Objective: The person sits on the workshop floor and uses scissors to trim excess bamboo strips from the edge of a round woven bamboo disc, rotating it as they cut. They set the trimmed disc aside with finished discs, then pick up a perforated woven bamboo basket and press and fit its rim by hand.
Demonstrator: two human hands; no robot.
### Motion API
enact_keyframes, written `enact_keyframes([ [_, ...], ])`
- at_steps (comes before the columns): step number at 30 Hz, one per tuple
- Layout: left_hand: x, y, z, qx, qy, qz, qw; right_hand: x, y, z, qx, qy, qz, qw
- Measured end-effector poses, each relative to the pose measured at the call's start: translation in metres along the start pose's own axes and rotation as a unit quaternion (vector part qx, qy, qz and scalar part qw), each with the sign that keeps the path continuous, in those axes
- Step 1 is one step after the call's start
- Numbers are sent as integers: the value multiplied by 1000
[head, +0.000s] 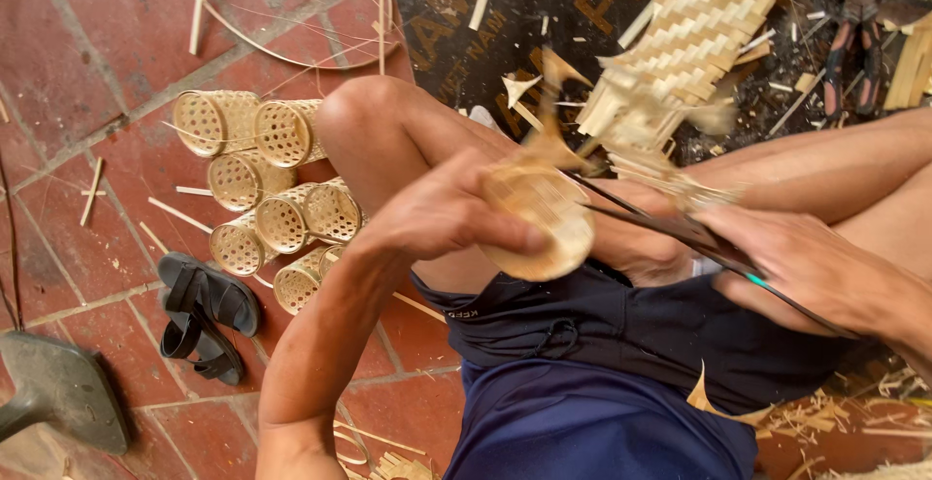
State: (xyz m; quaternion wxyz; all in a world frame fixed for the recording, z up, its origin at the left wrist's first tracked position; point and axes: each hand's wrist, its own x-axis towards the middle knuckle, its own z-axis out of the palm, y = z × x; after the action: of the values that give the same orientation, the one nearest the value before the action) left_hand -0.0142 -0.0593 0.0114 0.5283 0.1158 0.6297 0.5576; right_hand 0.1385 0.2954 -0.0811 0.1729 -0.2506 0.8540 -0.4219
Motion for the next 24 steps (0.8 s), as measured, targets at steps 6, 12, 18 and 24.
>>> enact_keyframes([
  [6, -1, -8, -5, -136, 49, 20, 989, -17, -26, 6, 125, 24, 245, 961],
  [12, 40, -19, 29, 89, -58, 30, 994, 51, -66, 54, 326, 298, 200, 875],
  [18, 42, -28, 18, -138, -46, -2, 989, 69, -85, 63, 247, 414, 211, 850],
  [24, 60, -60, 91, -479, 65, 174, 858, 86, -82, 87, 291, 591, 181, 730],
])
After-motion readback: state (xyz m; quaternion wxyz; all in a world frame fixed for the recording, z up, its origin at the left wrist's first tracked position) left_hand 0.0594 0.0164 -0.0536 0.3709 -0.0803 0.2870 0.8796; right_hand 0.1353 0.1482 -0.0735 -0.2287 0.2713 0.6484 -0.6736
